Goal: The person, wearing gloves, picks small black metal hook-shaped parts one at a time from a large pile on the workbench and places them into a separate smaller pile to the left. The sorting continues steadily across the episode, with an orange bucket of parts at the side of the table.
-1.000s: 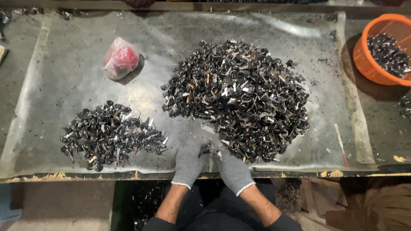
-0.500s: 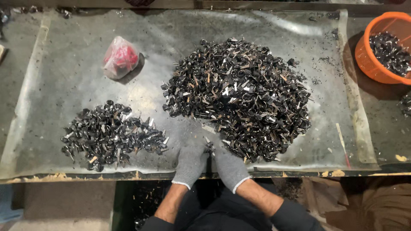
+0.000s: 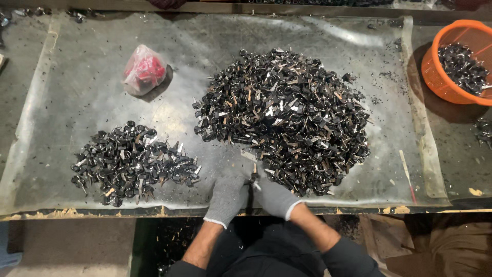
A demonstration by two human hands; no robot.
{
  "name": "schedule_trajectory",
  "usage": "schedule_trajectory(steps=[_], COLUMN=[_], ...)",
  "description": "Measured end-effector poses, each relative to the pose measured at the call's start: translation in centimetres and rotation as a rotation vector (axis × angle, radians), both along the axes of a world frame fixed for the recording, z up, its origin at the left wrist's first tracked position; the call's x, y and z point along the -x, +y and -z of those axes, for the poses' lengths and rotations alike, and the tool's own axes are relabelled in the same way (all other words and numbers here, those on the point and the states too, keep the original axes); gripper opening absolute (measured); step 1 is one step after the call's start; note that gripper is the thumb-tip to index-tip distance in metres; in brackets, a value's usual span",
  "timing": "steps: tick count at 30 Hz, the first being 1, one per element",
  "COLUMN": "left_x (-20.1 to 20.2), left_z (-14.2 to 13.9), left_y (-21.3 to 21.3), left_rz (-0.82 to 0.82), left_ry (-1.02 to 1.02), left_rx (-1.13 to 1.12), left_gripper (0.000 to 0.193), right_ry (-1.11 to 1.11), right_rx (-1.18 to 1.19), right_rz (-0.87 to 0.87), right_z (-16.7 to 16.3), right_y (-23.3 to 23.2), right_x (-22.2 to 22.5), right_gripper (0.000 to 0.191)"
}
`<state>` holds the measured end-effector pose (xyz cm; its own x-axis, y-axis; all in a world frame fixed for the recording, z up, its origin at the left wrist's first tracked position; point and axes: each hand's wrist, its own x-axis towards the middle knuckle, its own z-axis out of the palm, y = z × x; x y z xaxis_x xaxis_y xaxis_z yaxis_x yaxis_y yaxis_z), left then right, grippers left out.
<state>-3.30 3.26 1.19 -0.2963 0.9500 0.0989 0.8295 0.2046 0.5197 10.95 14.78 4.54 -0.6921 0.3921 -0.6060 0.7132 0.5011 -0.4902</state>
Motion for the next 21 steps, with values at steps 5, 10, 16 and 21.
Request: schedule_trajectory(steps=[5, 10, 16, 21], left_x=[-0.7, -1.3, -0.8, -1.8], left_z=[1.2, 1.7, 1.6, 1.9], left_y=[-0.7, -0.6, -0.6, -1.0], left_rz=[-0.017, 0.026, 0.016, -0.033], left_ry=[0.075, 0.354, 0.068, 0.11], left_rx=[-0.126, -0.138, -0.175, -0.151], left_gripper=[0.022, 0.024, 0.025, 0.02], right_ry=[0.321, 0.108, 0.051, 0.164], right_rx=[-0.209, -0.434, -0.227, -0.276], right_rz=[0.029, 0.057, 0.048, 0.088], right_z=[1.7, 2.4, 1.4, 1.6], right_y=[-0.5, -3.1, -1.2, -2.1], right_x=[-1.4, -0.4, -0.4, 0.0], right_gripper=[0.029, 0.022, 0.032, 0.019])
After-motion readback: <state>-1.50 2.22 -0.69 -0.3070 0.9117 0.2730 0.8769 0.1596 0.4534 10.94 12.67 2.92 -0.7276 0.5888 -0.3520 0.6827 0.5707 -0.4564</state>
